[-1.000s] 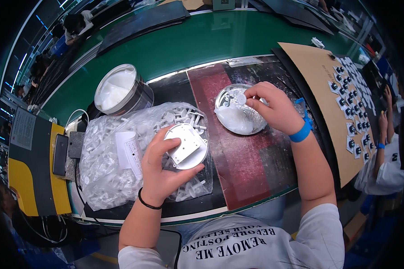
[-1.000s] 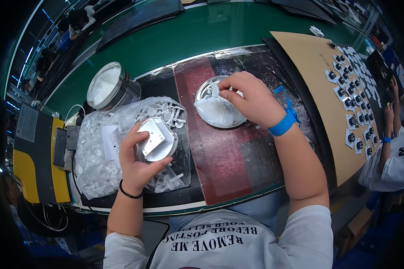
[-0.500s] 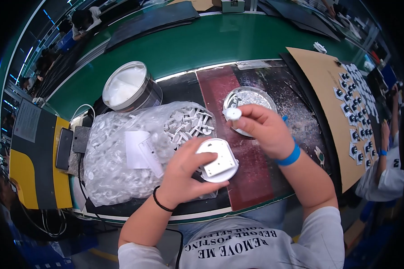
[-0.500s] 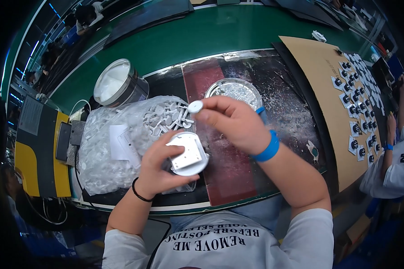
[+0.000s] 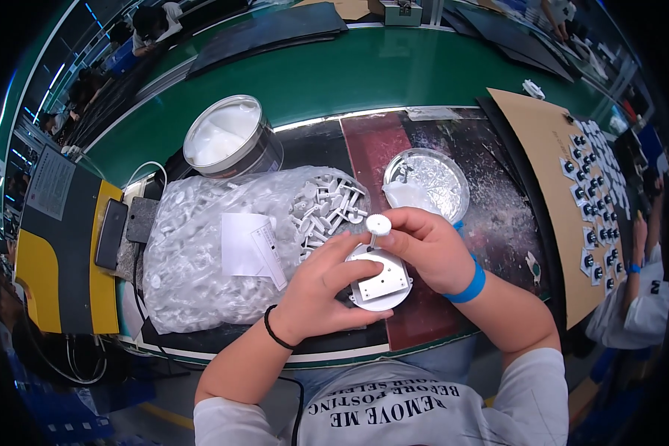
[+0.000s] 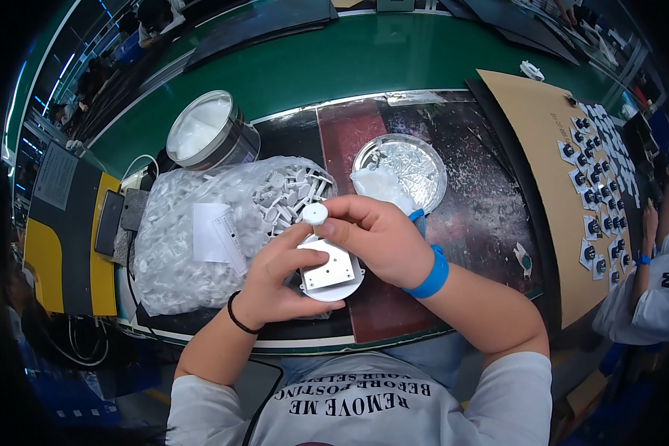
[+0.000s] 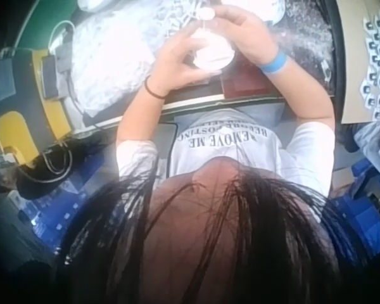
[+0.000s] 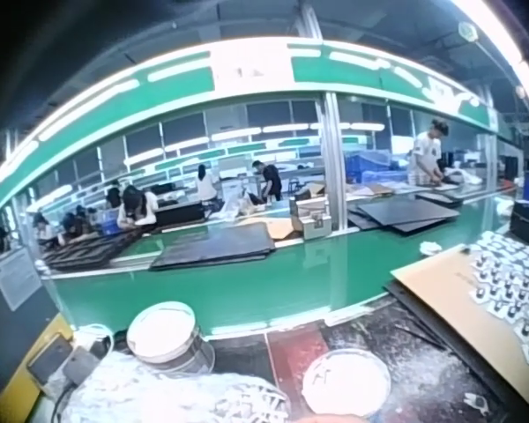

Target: The person assembles electronic housing units by hand, inserting small plastic parts and a central pin component into each unit.

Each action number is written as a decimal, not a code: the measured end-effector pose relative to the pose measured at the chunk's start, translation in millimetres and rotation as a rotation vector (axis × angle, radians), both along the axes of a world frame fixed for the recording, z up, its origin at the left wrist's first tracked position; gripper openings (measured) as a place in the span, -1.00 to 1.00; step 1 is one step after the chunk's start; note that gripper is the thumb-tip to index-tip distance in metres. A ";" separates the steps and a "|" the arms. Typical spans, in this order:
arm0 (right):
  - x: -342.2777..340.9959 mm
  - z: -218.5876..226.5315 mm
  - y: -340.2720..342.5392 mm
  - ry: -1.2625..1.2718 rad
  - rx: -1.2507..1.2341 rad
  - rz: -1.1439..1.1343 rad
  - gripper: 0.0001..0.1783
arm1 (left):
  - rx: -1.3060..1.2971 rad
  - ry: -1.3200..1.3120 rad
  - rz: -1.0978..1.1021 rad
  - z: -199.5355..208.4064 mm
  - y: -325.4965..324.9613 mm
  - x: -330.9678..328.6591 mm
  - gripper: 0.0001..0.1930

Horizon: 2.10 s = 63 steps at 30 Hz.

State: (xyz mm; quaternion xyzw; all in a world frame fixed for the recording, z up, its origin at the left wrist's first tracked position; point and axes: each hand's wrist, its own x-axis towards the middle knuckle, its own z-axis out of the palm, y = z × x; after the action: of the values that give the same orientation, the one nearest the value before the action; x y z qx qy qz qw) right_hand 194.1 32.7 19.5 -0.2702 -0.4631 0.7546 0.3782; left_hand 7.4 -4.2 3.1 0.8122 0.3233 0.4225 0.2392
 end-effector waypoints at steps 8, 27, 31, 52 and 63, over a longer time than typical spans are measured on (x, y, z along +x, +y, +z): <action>8.1 16.6 6.3 -0.188 0.261 0.007 -0.76 | 0.029 -0.030 0.031 1.5 2.9 -2.7 -0.46; 28.9 27.4 69.7 -0.399 0.403 -0.230 -0.28 | 0.065 -0.186 0.114 -18.1 9.6 -3.5 -0.26; 51.1 30.0 165.2 -0.756 0.338 -0.452 -0.22 | -0.004 -0.039 0.145 -7.7 7.8 -4.5 -0.45; 183.6 7.7 291.0 -1.993 0.335 -0.686 -0.44 | -0.041 0.087 0.301 -2.4 17.7 -12.8 -0.66; 163.0 11.9 303.7 -2.049 0.354 -0.422 -0.30 | -0.012 0.121 0.235 0.9 19.1 -12.8 -0.80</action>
State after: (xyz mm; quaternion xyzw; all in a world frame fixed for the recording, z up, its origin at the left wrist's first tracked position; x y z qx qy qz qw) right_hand 357.1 336.4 31.4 -0.7933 -0.6078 0.0078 -0.0354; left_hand -5.4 14.9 4.0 0.7912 0.4326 0.3961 0.1729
